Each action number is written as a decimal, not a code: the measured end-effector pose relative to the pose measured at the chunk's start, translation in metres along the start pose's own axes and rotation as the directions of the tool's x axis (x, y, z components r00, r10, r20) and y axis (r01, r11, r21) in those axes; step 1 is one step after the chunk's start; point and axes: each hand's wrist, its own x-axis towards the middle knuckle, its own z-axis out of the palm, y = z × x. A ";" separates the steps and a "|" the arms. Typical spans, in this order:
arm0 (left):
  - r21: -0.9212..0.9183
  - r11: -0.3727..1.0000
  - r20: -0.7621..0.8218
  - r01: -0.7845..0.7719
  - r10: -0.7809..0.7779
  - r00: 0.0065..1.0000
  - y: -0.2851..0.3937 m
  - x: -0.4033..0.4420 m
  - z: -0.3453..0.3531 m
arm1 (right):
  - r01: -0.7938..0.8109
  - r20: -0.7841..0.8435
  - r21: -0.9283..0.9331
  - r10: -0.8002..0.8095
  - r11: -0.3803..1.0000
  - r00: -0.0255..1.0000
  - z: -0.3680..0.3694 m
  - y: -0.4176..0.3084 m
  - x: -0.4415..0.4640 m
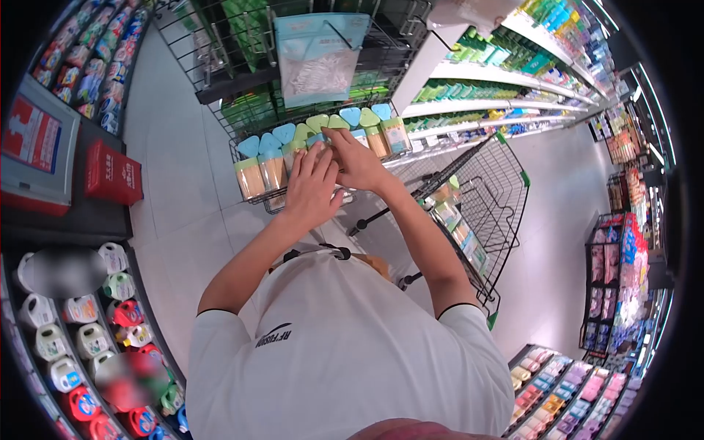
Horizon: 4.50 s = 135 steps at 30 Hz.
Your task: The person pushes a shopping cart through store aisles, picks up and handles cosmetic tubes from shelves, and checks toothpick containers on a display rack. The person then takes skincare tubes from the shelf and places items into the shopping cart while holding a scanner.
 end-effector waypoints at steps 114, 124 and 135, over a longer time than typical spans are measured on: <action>-0.603 0.701 0.342 0.380 -0.203 0.918 0.169 0.079 0.121 | -0.341 -0.132 0.860 0.811 0.380 0.570 -0.093 0.126 -0.274; -0.691 0.669 0.170 0.272 -0.215 0.962 0.141 0.063 0.073 | -0.249 -0.014 0.918 0.650 0.310 0.759 -0.078 0.073 -0.181; -0.655 0.677 0.084 0.336 -0.376 0.923 0.097 0.035 0.056 | -0.252 -0.085 0.736 0.456 0.628 0.886 -0.064 0.037 -0.096</action>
